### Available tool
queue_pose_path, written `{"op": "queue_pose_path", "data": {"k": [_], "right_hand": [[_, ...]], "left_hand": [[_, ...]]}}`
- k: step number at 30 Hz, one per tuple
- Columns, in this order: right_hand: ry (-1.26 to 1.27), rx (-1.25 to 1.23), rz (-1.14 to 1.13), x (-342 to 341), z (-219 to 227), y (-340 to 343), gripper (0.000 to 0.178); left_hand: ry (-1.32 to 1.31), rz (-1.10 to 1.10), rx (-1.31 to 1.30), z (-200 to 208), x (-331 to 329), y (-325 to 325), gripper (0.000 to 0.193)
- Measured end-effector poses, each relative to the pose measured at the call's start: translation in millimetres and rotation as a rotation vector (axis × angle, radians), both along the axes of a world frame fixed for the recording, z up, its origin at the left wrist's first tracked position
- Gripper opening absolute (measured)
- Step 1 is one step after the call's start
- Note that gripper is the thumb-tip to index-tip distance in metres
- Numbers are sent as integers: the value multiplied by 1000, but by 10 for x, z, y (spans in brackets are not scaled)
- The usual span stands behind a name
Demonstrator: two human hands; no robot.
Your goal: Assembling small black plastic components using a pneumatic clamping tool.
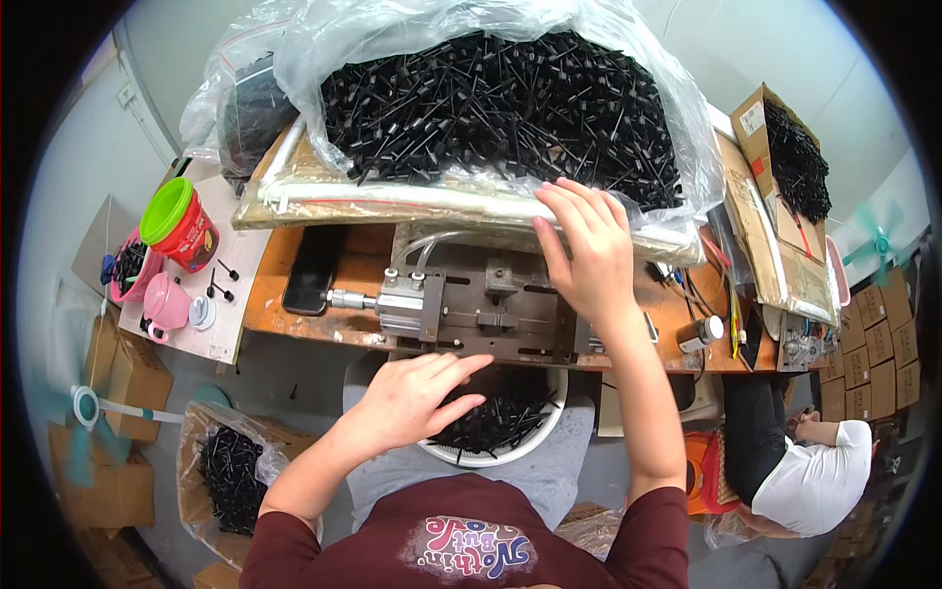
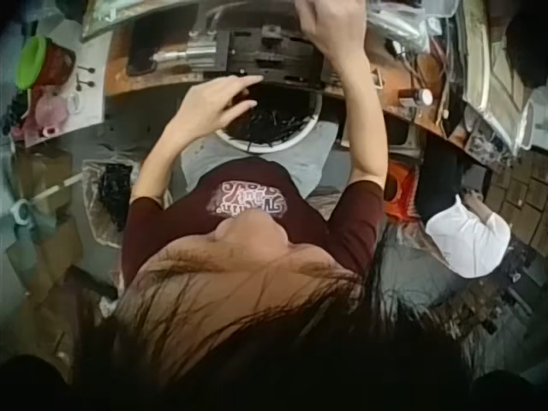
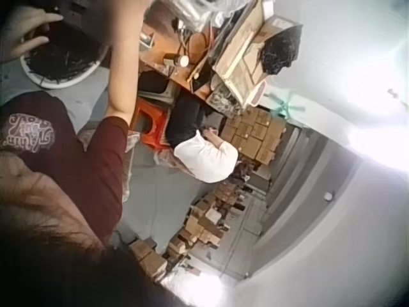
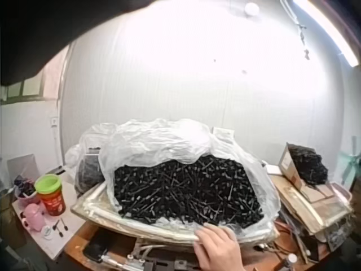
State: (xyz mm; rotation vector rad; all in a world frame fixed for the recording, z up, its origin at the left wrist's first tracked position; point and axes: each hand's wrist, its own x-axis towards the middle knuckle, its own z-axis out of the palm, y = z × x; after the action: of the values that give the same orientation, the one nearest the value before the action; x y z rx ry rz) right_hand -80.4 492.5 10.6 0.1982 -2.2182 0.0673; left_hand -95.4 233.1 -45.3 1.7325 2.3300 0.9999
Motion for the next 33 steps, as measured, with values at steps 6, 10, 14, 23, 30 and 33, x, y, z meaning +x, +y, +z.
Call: {"op": "queue_pose_path", "data": {"k": [6, 10, 14, 23, 30, 33], "right_hand": [[-233, 20, -129, 75, -230, 490, 22], [-313, -86, -82, 36, -117, 730, 20], [-263, 27, -52, 7, 22, 637, 17], [-93, -126, 118, -264, 243, 532, 5], [-160, -71, 109, -137, 498, 585, 5], [-196, -76, 95, 6, 599, 635, 6]], "left_hand": [[-101, -56, 273, 373, -205, 131, 37], [-368, -479, 384, 458, -205, 169, 24], [-897, -1431, 530, 382, 137, 192, 10], [-816, -1553, 68, 435, 458, -10, 28], [-221, -1029, -579, 295, 1041, 336, 13], [-203, -1070, -572, 232, 1177, 442, 13]]}}
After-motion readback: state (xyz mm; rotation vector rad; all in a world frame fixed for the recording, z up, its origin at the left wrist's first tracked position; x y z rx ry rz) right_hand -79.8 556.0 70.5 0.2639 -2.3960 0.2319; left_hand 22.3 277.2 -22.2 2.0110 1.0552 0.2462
